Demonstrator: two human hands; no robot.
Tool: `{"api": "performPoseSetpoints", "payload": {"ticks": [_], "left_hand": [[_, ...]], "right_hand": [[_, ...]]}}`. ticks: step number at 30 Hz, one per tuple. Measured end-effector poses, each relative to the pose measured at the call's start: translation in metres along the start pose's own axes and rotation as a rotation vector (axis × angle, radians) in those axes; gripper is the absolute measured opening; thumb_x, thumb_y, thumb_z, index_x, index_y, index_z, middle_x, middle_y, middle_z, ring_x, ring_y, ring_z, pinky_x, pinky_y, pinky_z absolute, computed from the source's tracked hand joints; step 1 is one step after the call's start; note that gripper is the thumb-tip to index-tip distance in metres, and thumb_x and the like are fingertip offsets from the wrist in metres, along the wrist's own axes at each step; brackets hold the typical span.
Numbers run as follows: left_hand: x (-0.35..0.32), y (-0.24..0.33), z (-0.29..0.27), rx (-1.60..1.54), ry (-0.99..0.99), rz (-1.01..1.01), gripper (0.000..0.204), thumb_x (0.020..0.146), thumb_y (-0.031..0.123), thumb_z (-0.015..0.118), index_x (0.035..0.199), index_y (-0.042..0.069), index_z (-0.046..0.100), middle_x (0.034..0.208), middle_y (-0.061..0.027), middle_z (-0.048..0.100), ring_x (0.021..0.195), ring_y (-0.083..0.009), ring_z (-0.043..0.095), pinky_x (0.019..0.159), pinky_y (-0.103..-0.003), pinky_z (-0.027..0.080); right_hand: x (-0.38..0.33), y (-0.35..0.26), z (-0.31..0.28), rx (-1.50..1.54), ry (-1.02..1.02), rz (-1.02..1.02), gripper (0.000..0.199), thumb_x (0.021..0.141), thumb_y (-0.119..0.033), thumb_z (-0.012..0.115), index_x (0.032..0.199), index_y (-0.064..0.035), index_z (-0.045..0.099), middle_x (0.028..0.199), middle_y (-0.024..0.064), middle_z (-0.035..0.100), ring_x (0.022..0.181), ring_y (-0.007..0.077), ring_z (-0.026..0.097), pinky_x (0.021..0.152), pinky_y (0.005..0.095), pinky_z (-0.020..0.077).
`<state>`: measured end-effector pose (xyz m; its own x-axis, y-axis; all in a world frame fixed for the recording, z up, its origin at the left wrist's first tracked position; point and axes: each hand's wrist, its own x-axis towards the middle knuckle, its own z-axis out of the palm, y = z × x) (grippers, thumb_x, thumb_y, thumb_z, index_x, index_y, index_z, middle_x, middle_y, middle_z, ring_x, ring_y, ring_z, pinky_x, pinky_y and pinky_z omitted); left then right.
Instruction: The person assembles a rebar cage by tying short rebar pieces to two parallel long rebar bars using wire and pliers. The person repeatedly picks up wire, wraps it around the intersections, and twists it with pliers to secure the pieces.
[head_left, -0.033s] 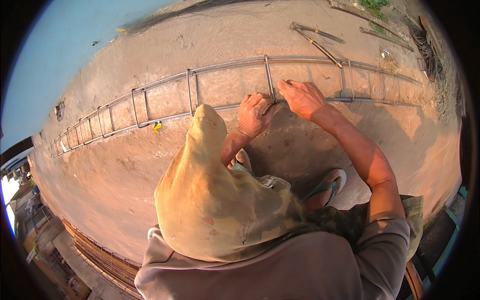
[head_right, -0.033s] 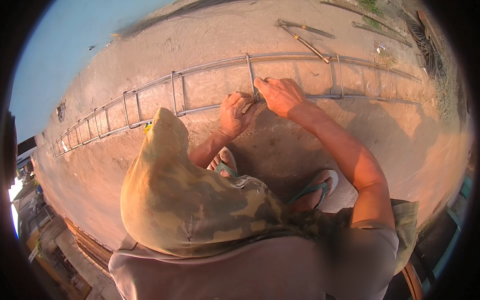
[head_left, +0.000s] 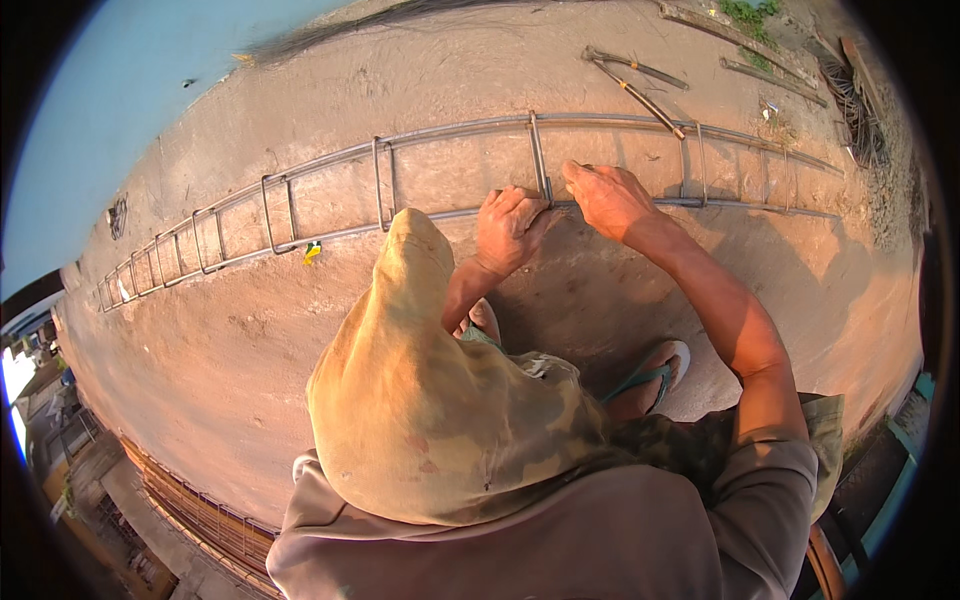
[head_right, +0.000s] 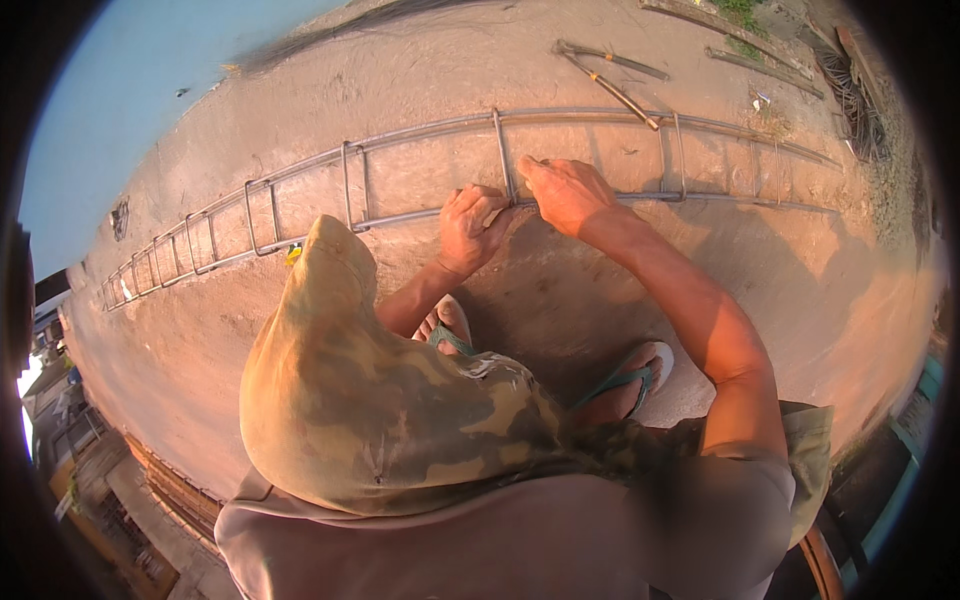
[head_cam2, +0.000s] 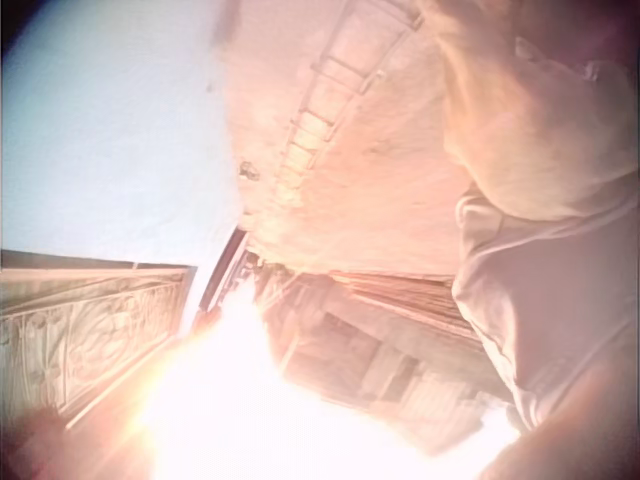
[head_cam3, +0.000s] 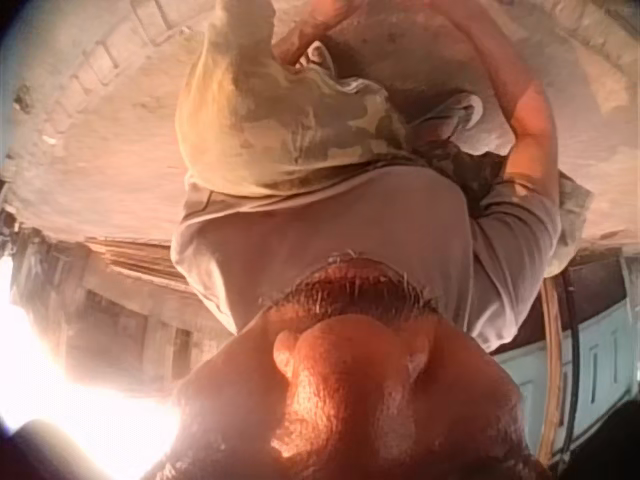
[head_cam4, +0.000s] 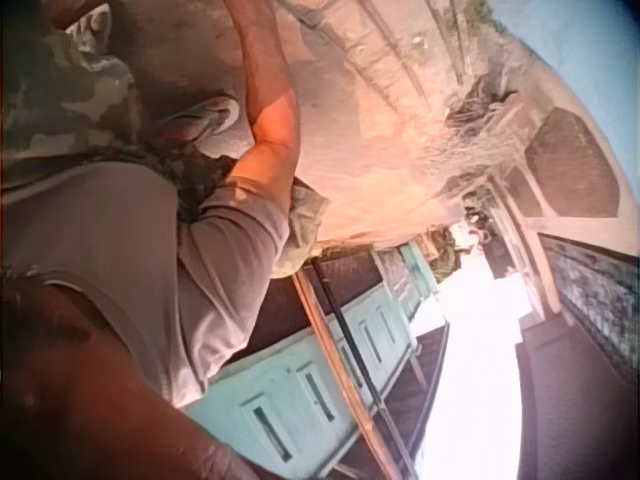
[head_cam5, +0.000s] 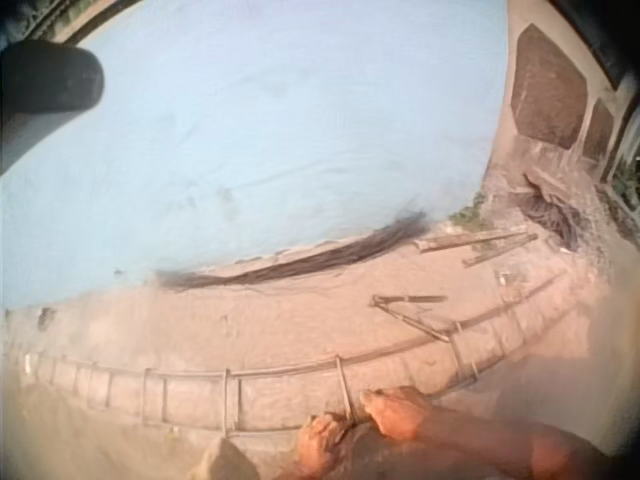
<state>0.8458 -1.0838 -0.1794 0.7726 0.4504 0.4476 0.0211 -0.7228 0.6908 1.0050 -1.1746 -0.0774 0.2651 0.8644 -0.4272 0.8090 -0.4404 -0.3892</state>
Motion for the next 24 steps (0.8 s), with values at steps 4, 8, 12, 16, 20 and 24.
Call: {"api": "performPoseSetpoints", "payload": {"ticks": [4, 8, 12, 16, 20, 24], "left_hand": [[0.000, -0.001, -0.004, 0.032, 0.001, 0.017, 0.020, 0.070, 0.007, 0.080, 0.084, 0.010, 0.066, 0.086, 0.0002, 0.065, 0.077, -0.0177, 0.060, 0.068, -0.033, 0.041], [0.000, 0.001, -0.003, 0.039, -0.008, 0.029, 0.017, 0.070, 0.006, 0.079, 0.082, 0.010, 0.067, 0.086, -0.0001, 0.065, 0.077, -0.0183, 0.060, 0.068, -0.034, 0.042], [0.002, -0.004, -0.005, 0.027, 0.031, 0.055, 0.019, 0.074, 0.014, 0.077, 0.085, 0.007, 0.064, 0.084, -0.0029, 0.063, 0.078, -0.0221, 0.062, 0.067, -0.035, 0.047], [0.002, -0.002, -0.011, -0.020, -0.046, -0.130, 0.026, 0.074, 0.012, 0.078, 0.093, 0.006, 0.061, 0.091, -0.0054, 0.065, 0.076, -0.0246, 0.065, 0.066, -0.035, 0.053], [-0.001, -0.010, -0.010, 0.085, -0.139, -0.032, 0.025, 0.077, 0.017, 0.076, 0.093, 0.006, 0.060, 0.089, -0.0068, 0.066, 0.075, -0.0241, 0.065, 0.064, -0.034, 0.053], [-0.002, -0.009, -0.017, 0.126, -0.199, -0.045, 0.020, 0.079, 0.021, 0.075, 0.086, 0.006, 0.063, 0.083, -0.0059, 0.066, 0.073, -0.0230, 0.065, 0.064, -0.035, 0.053]], "right_hand": [[-0.011, -0.003, -0.014, -0.032, -0.356, 0.029, 0.017, 0.093, -0.017, 0.057, 0.102, -0.0020, 0.057, 0.104, 0.0211, 0.064, 0.096, 0.0384, 0.063, 0.082, 0.0501, 0.0495], [0.030, 0.062, -0.052, -0.097, 0.278, 0.142, 0.047, 0.090, -0.035, 0.063, 0.127, -0.0065, 0.057, 0.128, 0.0244, 0.056, 0.123, 0.0374, 0.052, 0.102, 0.0506, 0.0426], [0.106, 0.134, -0.057, -0.303, 0.219, 0.389, 0.082, 0.083, -0.047, 0.068, 0.148, -0.0124, 0.033, 0.147, 0.0219, 0.040, 0.138, 0.0352, 0.036, 0.112, 0.0570, 0.0283], [0.134, 0.139, -0.042, -0.303, 0.093, 0.510, 0.091, 0.083, -0.047, 0.067, 0.154, -0.0148, 0.019, 0.151, 0.0217, 0.033, 0.142, 0.0342, 0.029, 0.115, 0.0551, 0.0237], [0.154, 0.154, -0.041, -0.358, 0.117, 0.520, 0.079, 0.090, -0.042, 0.060, 0.152, -0.0119, 0.021, 0.148, 0.0226, 0.038, 0.139, 0.0353, 0.034, 0.114, 0.0522, 0.0280], [0.153, 0.154, -0.051, -0.381, 0.112, 0.352, 0.062, 0.095, -0.039, 0.052, 0.146, -0.0077, 0.035, 0.144, 0.0230, 0.043, 0.134, 0.0356, 0.042, 0.110, 0.0495, 0.0338]]}}
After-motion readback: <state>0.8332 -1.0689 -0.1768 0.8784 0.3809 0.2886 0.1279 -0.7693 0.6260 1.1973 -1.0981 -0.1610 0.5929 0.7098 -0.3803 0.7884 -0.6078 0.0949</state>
